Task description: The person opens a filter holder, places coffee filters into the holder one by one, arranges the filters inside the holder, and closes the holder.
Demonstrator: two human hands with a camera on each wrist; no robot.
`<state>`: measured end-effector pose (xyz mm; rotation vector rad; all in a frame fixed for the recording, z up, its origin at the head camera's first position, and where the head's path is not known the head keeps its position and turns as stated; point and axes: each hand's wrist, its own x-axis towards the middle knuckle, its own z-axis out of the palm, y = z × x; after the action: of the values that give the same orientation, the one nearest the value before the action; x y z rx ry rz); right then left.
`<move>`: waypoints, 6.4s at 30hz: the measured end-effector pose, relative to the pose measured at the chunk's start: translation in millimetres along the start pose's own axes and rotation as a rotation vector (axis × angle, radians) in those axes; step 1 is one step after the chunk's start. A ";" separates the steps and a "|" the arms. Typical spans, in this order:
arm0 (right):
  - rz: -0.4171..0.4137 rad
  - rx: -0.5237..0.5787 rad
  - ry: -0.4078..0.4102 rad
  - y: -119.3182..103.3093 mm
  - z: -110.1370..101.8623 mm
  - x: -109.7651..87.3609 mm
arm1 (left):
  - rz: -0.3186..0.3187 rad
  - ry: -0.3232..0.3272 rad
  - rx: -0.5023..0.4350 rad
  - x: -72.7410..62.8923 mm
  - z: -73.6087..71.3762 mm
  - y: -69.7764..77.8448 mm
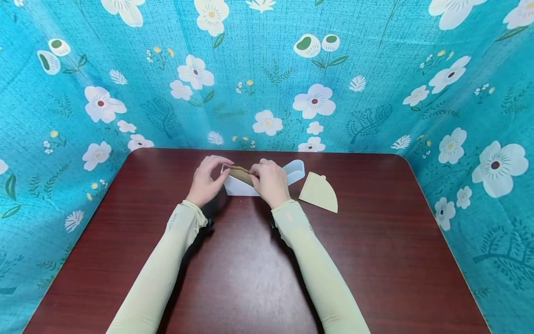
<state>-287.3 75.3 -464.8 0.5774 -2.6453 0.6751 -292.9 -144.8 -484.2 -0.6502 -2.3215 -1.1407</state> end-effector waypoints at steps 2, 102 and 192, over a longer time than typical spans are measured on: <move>-0.005 0.029 0.019 -0.5 -6.4 -0.8 | 0.003 0.004 0.005 -0.1 0.2 1.2; 0.155 0.382 0.257 65.1 -158.9 -40.7 | 0.147 -0.014 -0.106 32.0 48.6 113.9; -0.111 0.116 -0.019 11.6 -13.7 5.7 | -0.074 -0.054 -0.038 10.2 -11.6 14.8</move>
<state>-294.4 89.9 -455.3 0.7605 -2.5811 0.7970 -289.7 -144.1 -463.1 -0.6210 -2.3921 -1.2175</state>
